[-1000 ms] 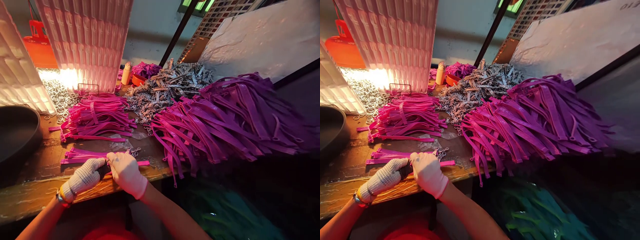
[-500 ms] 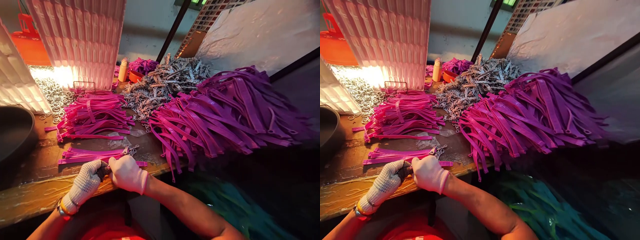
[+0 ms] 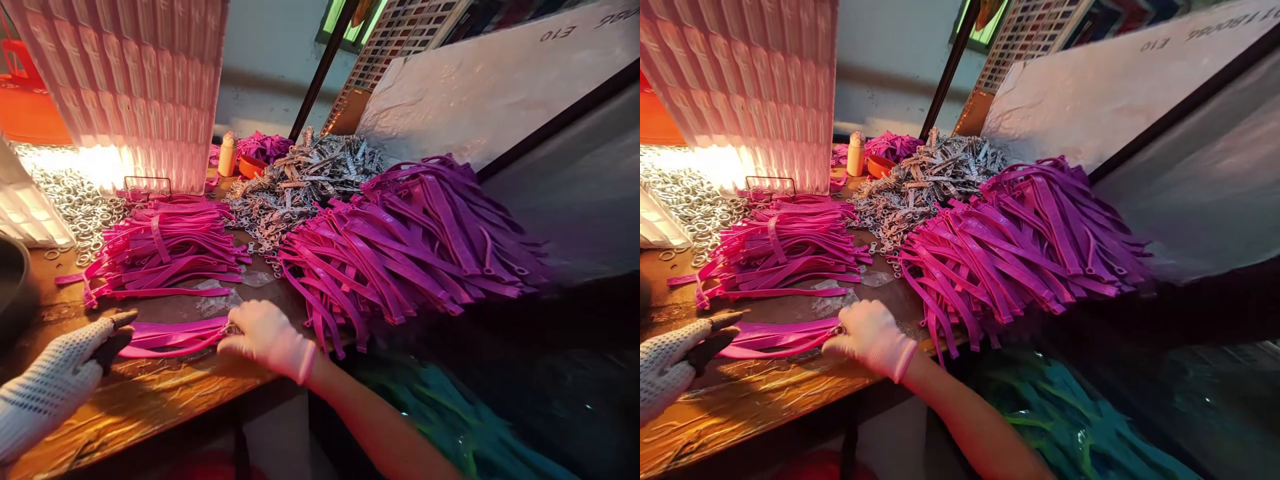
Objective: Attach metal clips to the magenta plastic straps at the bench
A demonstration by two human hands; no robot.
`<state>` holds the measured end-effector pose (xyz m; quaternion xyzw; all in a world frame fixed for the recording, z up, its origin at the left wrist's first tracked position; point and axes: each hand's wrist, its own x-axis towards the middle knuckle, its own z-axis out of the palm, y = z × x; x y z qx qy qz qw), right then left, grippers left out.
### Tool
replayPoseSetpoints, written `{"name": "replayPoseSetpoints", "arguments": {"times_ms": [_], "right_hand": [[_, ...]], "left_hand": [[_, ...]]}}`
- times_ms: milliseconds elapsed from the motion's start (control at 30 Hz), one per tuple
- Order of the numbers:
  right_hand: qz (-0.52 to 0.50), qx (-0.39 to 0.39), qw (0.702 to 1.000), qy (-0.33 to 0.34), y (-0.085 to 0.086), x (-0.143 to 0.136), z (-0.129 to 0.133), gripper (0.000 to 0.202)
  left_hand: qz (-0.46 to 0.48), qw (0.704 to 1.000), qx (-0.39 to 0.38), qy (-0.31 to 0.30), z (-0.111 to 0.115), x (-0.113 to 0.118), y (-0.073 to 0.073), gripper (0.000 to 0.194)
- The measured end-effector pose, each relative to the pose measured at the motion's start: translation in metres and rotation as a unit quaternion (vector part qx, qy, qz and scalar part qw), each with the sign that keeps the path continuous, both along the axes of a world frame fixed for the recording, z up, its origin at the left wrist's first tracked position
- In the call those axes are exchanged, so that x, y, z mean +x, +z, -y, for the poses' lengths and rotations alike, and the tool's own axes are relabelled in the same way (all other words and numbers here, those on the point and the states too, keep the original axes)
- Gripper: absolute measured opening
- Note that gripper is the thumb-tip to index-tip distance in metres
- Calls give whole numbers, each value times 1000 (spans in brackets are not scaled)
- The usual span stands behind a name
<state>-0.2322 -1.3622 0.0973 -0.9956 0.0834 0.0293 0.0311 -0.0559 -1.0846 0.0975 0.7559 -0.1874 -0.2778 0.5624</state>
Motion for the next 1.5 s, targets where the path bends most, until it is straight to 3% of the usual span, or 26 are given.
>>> {"name": "replayPoseSetpoints", "arguments": {"times_ms": [100,167,233,300,400,500,567,667,767,833,933,1033,1100,1200,1367,1433,1500], "right_hand": [[36,-31,988,-144,6,33,48,41],[38,-56,966,-250,5,61,84,32],[28,-69,952,-298,-1,88,114,29],[19,-69,945,-319,-12,108,133,31],[10,-52,940,-338,-25,122,147,36],[12,-26,941,-338,-29,121,154,32],[30,-9,944,-330,-27,115,154,29],[82,23,951,-299,-24,100,136,32],[126,82,961,-233,-27,77,89,35],[168,173,959,-146,-32,58,46,30],[232,298,926,1,-37,32,-14,29],[209,379,900,59,-33,22,-51,36],[168,444,878,59,-27,22,-61,39],[102,559,823,-21,-19,26,-65,39],[93,664,730,-132,-20,25,-69,37],[104,672,717,-151,-24,23,-72,35],[110,654,733,-153,-28,21,-75,33]], "left_hand": [[-126,992,12,-21,21,-21,-14,56],[-242,970,-33,10,39,-34,-23,59],[-322,943,-64,51,57,-44,-31,57],[-373,921,-81,73,71,-50,-37,48],[-391,912,-115,40,81,-54,-47,31],[-383,915,-126,-8,80,-54,-52,38],[-404,906,-127,1,75,-53,-51,42],[-467,872,-143,25,67,-49,-44,39],[-489,859,-152,22,60,-48,-39,37],[-469,872,-142,18,59,-50,-40,41],[-389,911,-135,-17,61,-58,-41,55],[-259,957,-114,-67,63,-66,-40,70],[-176,977,-87,-85,61,-67,-38,77],[-92,991,-65,-74,58,-66,-37,76],[-114,989,-69,-71,51,-67,-44,34],[-135,986,-70,-67,49,-68,-46,37],[-153,984,-59,-70,48,-69,-48,43]]}}
